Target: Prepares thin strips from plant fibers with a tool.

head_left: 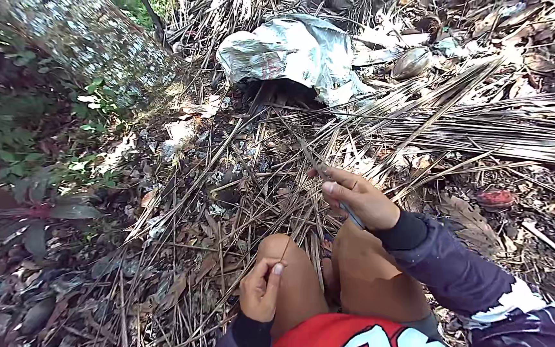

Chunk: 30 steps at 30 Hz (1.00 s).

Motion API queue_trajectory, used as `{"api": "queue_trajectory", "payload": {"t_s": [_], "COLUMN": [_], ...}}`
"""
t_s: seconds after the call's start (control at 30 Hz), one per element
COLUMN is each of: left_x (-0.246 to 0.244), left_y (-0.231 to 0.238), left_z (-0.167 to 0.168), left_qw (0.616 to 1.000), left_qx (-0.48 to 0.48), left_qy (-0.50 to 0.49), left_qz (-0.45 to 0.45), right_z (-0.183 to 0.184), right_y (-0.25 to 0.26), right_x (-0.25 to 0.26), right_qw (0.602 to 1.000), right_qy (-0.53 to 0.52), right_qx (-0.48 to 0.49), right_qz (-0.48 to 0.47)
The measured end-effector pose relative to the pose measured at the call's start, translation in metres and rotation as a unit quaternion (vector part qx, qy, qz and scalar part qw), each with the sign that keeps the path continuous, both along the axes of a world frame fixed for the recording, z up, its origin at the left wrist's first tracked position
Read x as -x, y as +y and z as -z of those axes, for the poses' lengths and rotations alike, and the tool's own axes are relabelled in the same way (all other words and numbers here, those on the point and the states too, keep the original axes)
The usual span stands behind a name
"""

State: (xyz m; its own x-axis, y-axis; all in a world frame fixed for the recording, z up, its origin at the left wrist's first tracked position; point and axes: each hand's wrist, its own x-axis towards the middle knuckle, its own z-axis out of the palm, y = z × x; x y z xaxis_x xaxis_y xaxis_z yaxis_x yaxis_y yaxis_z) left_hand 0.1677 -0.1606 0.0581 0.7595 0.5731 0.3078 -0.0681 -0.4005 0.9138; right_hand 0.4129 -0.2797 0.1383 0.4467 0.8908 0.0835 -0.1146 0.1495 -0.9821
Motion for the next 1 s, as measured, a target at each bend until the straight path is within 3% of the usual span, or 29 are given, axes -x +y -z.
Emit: {"api": "queue_trajectory", "payload": {"t_s": [0.1, 0.23, 0.4, 0.6, 0.73, 0.8, 0.87, 1.0], "left_x": [-0.013, -0.022, -0.016, -0.020, -0.013, -0.012, -0.014, -0.019], "left_y": [0.001, -0.004, -0.005, -0.009, -0.010, -0.007, -0.005, 0.000], "left_z": [-0.007, -0.016, -0.022, -0.026, -0.025, -0.023, -0.024, -0.028], "left_qw": [0.999, 0.997, 0.997, 0.997, 0.994, 0.990, 0.983, 0.947], "left_qx": [-0.049, -0.030, 0.011, 0.045, 0.086, 0.124, 0.171, 0.300], "left_qy": [-0.017, -0.065, -0.076, -0.059, -0.061, -0.062, -0.054, -0.050], "left_qz": [-0.011, -0.012, 0.023, -0.007, 0.031, 0.034, 0.032, 0.106], "right_z": [0.008, 0.012, -0.002, 0.006, -0.004, -0.012, -0.009, 0.010], "right_y": [-0.002, -0.008, -0.008, -0.005, -0.011, -0.014, -0.013, -0.010], "right_x": [0.023, 0.056, 0.013, 0.042, -0.013, -0.028, -0.003, 0.066], "right_qw": [0.998, 0.986, 0.996, 0.992, 0.997, 0.992, 0.998, 0.973], "right_qy": [-0.029, -0.022, -0.005, -0.026, -0.011, 0.001, 0.016, 0.068], "right_qx": [0.036, 0.050, 0.026, 0.040, -0.034, -0.056, -0.021, 0.087], "right_qz": [-0.051, -0.158, -0.081, -0.119, 0.069, 0.112, 0.050, -0.203]}}
